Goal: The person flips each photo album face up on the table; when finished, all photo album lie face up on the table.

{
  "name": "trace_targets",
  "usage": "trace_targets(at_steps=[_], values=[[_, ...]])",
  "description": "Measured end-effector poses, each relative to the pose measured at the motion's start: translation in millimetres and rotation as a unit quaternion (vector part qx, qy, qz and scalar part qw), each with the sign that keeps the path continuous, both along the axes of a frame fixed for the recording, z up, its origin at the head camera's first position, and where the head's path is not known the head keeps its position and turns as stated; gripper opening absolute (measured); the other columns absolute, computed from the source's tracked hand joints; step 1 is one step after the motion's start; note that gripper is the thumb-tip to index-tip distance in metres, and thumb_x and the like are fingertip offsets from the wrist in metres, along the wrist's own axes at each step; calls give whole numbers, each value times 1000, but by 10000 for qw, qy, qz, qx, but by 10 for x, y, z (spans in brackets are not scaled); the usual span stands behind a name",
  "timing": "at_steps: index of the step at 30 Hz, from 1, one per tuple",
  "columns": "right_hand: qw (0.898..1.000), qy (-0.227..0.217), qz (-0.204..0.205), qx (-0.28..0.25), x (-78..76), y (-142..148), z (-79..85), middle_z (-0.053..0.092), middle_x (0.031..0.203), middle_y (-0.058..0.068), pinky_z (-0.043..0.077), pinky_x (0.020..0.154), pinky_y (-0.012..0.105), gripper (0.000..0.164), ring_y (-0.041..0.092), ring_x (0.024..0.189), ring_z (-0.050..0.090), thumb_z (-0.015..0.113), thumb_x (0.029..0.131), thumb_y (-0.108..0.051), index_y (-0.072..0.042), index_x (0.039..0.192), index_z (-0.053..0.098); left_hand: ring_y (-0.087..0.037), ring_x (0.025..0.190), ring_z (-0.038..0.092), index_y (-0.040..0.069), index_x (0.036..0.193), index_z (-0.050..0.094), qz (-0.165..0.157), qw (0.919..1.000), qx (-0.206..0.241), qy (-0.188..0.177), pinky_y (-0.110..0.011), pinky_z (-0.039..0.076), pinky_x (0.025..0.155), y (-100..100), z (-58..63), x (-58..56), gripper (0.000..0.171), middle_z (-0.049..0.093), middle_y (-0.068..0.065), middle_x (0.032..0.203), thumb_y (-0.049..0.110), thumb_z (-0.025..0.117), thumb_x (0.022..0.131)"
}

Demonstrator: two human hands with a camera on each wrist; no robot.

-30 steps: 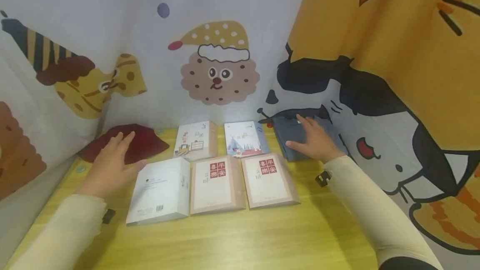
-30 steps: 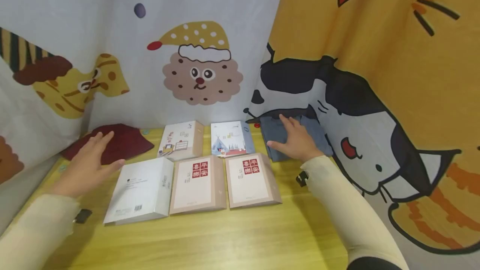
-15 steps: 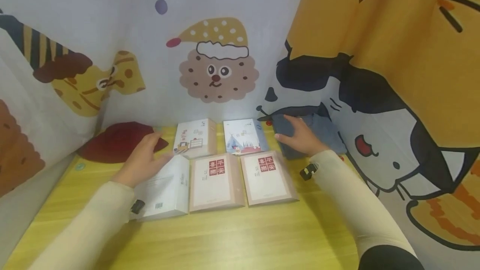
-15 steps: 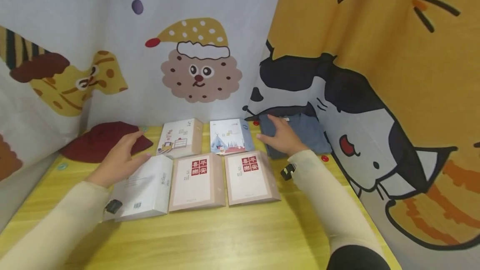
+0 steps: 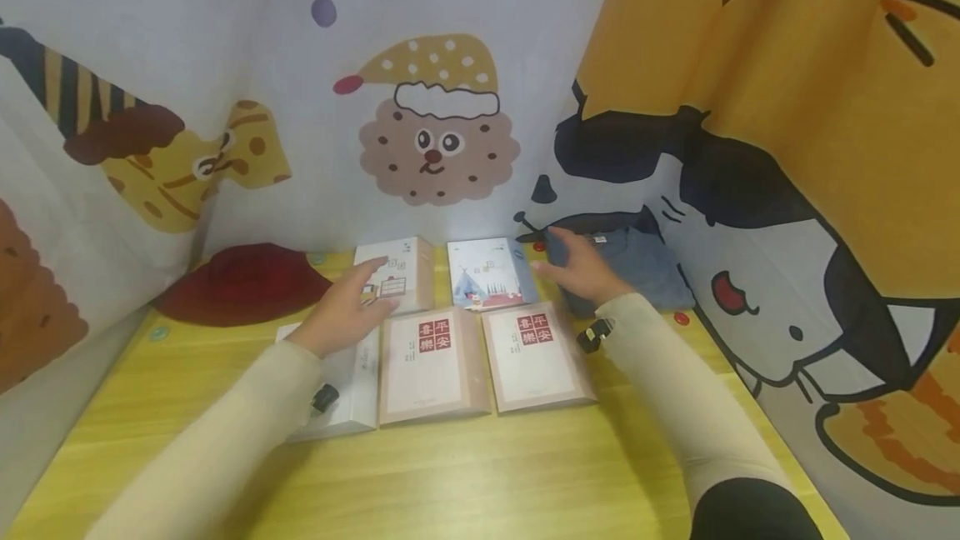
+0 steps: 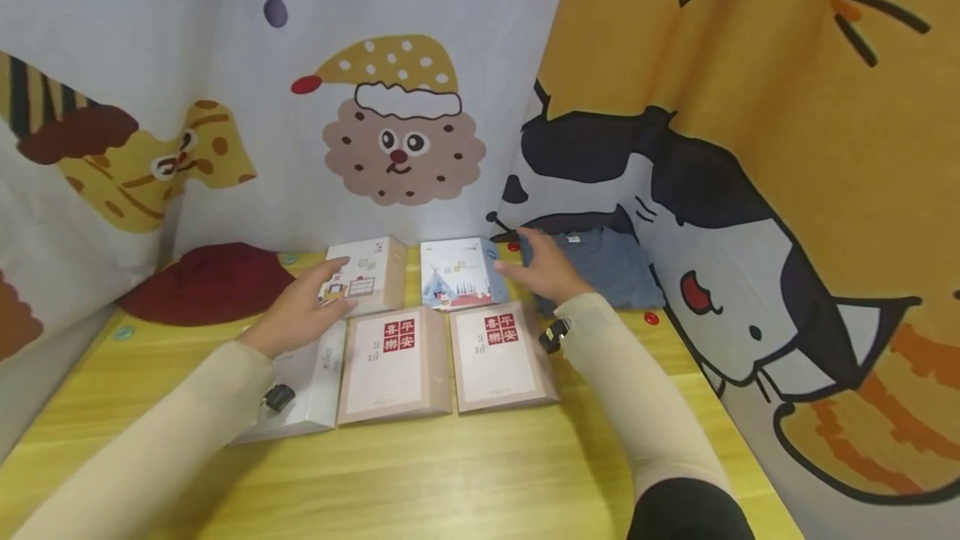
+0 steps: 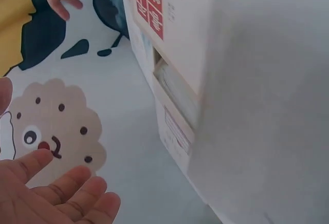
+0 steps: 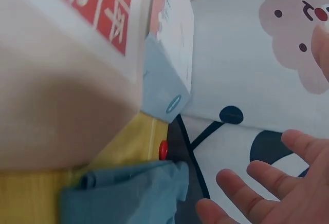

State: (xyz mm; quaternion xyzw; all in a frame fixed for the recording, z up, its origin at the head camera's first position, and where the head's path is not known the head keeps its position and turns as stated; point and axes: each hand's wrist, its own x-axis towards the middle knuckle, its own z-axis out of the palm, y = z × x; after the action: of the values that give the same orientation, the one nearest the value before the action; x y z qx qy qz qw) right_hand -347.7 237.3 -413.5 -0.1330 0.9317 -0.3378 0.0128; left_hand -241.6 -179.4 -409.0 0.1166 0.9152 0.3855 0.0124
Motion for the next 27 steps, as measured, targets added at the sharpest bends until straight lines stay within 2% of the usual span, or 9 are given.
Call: trace_targets(at_steps=[5,9,13,18,21,23,25,27], values=[[9996,-195,141,-143,-87,-103,-38,30,170,22,40,118,64,90,49,144,45,73,97,-48,-11,167,29,-44,155,32,13,168,25,-191,9996,155,-106,-65,27,126,137,-24,-108,71,31,-21,170,34,58,108],[9989,-407,123,-186,-132,-184,-47,32,168,24,38,120,63,88,49,147,43,70,99,-49,-9,166,29,-43,153,36,17,168,25,-220,9989,256,-327,-64,32,123,292,-23,-196,65,34,-20,169,30,52,110],[9979,-598,157,-176,-144,-265,-52,38,164,26,33,123,63,85,48,150,38,68,100,-51,-9,165,32,-39,152,40,20,167,27,-184,9958,634,-628,-62,35,123,423,-52,-292,61,37,-16,168,30,49,111],[9950,-978,95,-202,-168,-315,-82,37,166,24,31,124,64,85,46,151,38,64,100,-58,-15,166,32,-37,149,44,21,167,29,-105,9883,1243,-877,-60,39,121,566,-119,-448,58,40,-13,166,33,46,113],[9932,-1145,5,-233,-185,-342,-98,36,167,23,30,125,64,86,44,152,37,63,99,-62,-19,166,32,-40,136,53,20,166,29,5,9791,1678,-1151,-58,50,111,672,-158,-539,57,42,-15,163,31,45,113],[9925,-1205,-11,-217,-201,-353,-109,38,166,22,31,124,64,87,44,151,38,63,98,-64,-19,166,32,-41,120,60,19,166,29,88,9737,1836,-1346,-55,57,100,742,-189,-593,58,45,-16,160,27,46,112],[9913,-1294,4,-225,-217,-357,-126,40,164,23,32,123,64,87,44,150,41,63,98,-64,-19,166,32,-41,105,62,18,167,29,139,9708,1869,-1498,-54,58,93,809,-220,-640,58,47,-18,157,24,47,111],[9900,-1400,28,-183,-241,-348,-150,42,163,24,34,122,65,88,45,148,42,64,98,-63,-18,166,32,-37,105,63,18,167,30,130,9735,1657,-1569,-53,56,96,868,-255,-681,58,48,-19,158,23,47,111]])
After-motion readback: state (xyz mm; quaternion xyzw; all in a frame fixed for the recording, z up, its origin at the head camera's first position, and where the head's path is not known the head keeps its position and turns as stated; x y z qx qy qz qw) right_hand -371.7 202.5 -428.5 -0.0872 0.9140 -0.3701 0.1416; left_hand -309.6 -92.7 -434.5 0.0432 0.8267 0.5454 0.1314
